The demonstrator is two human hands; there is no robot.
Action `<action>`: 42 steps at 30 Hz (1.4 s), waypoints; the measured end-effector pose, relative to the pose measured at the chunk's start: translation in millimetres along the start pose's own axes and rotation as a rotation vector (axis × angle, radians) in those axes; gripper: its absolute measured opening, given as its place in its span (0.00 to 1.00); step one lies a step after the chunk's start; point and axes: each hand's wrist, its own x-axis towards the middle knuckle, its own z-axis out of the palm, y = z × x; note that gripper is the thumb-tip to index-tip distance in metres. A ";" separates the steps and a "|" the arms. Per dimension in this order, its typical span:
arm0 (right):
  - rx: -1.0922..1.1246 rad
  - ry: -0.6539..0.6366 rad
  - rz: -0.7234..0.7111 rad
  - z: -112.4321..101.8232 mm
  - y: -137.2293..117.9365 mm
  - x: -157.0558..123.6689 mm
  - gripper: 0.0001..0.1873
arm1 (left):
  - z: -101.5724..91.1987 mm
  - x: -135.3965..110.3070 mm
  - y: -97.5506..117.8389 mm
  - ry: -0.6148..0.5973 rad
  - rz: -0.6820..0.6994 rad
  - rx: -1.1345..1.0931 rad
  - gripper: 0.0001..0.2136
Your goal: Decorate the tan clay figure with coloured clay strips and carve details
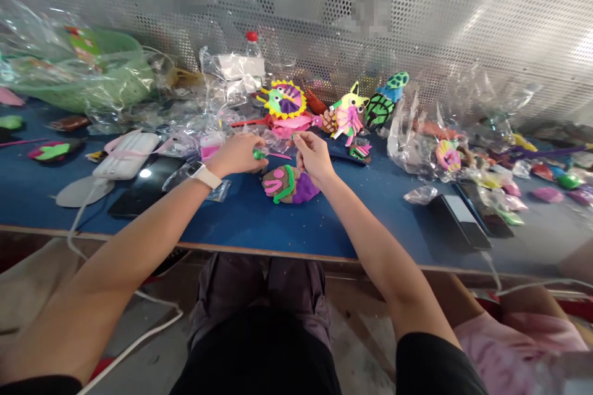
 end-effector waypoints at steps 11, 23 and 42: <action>-0.092 -0.005 -0.016 1.3 3.1 -1.2 0.14 | 29.8 10.7 -7.1 0.356 0.195 -0.307 0.17; -0.264 -0.034 -0.166 1.5 -6.2 -8.1 0.10 | 17.0 0.0 20.4 0.393 0.237 -0.468 0.22; -0.439 -0.095 -0.284 -2.2 0.5 -2.9 0.13 | 24.8 -0.8 18.7 0.256 0.283 -0.484 0.20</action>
